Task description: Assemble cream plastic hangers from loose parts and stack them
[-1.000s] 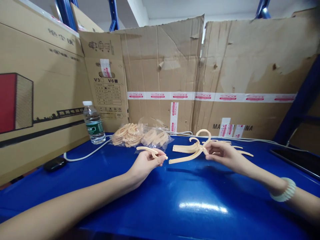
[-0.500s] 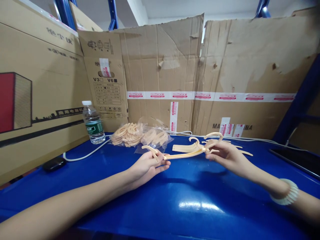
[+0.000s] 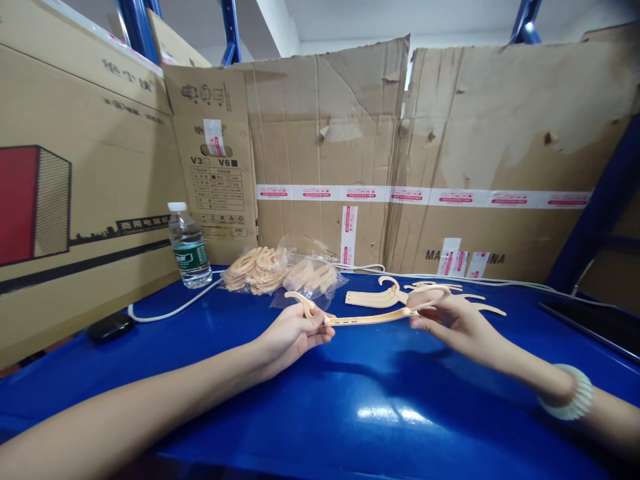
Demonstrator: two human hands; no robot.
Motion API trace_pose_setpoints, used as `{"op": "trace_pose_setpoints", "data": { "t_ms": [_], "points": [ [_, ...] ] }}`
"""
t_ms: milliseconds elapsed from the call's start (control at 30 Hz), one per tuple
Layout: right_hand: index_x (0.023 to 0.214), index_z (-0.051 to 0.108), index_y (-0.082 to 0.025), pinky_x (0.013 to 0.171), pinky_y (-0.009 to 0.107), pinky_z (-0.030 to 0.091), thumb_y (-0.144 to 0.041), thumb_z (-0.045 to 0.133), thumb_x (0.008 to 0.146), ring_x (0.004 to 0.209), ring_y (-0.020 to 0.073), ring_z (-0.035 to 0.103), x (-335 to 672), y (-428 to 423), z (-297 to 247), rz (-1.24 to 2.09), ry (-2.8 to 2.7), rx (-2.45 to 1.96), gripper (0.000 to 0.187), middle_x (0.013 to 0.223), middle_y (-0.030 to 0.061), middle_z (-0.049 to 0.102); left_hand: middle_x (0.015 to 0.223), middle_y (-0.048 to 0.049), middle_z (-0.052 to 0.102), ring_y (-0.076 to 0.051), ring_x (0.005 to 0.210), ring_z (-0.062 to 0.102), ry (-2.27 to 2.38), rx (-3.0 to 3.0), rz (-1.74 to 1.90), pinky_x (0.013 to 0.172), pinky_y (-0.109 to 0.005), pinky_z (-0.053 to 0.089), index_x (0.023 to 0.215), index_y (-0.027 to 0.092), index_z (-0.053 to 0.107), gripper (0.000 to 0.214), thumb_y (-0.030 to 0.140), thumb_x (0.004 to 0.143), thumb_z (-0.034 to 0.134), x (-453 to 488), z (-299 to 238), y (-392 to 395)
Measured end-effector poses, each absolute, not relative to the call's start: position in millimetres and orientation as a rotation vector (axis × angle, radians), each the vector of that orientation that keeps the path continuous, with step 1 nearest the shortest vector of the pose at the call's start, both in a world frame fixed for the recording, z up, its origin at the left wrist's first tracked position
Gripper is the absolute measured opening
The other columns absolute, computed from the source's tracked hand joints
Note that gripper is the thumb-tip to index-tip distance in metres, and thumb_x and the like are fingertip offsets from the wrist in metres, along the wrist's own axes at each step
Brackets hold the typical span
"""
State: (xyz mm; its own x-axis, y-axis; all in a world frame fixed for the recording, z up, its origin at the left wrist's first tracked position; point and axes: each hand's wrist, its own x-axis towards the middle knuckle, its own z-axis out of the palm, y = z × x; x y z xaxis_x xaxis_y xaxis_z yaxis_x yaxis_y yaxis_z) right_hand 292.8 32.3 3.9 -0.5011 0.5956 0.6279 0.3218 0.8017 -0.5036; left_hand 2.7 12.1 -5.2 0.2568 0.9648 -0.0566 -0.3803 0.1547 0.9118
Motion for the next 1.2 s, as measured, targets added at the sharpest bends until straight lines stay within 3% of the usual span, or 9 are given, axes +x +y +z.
{"op": "trace_pose_setpoints", "data": {
  "t_ms": [233,533,833,1067,1200],
  "points": [
    [0.095,0.065,-0.024,0.067,0.029,0.057,-0.032,0.060,0.089,0.081,0.0198,0.066,286.4,19.8,-1.3,0.332,-2.154,-0.664,0.011,0.088,0.0049,0.069,0.061,-0.0042,0.062,-0.011,0.051,0.059,0.801,0.995,1.215,0.052,-0.019,0.047,0.064,0.008,0.060,0.014,-0.002,0.072,0.066,0.0,-9.7,12.9],
    [0.098,0.061,-0.024,0.062,0.025,0.056,-0.029,0.060,0.089,0.074,0.0150,0.060,279.1,16.7,-7.0,0.578,-2.041,-0.674,0.011,0.093,0.0041,0.062,0.057,-0.0007,0.061,-0.011,0.051,0.057,0.789,1.068,1.343,0.050,-0.019,0.045,0.063,0.012,0.056,0.027,0.014,0.060,0.083,0.6,-11.5,11.6],
    [0.091,0.060,-0.021,0.055,0.026,0.054,-0.039,0.059,0.089,0.065,0.0145,0.056,274.3,9.0,-3.2,0.694,-1.979,-0.774,0.018,0.087,0.0053,0.059,0.064,-0.0020,0.065,-0.010,0.053,0.060,0.780,1.057,1.412,0.052,-0.019,0.048,0.064,0.012,0.055,0.025,0.010,0.066,0.080,2.5,-5.8,7.0],
    [0.087,0.061,-0.018,0.052,0.026,0.053,-0.043,0.066,0.082,0.059,0.0138,0.056,272.4,9.5,15.3,0.720,-1.820,-0.843,0.026,0.077,0.0035,0.059,0.076,-0.0059,0.071,-0.018,0.074,0.069,0.787,1.065,1.442,0.072,-0.024,0.054,0.069,0.011,0.064,0.025,0.020,0.061,0.086,4.4,-5.0,8.6],
    [0.097,0.062,-0.016,0.050,0.027,0.053,-0.049,0.068,0.076,0.053,0.0133,0.056,287.1,24.0,26.9,0.689,-1.755,-0.969,0.040,0.071,0.0029,0.061,0.084,-0.0089,0.071,-0.019,0.072,0.068,0.873,1.397,1.275,0.066,-0.027,0.054,0.087,0.013,0.068,0.020,0.030,0.077,0.073,3.8,-4.0,-2.2]
  ]
}}
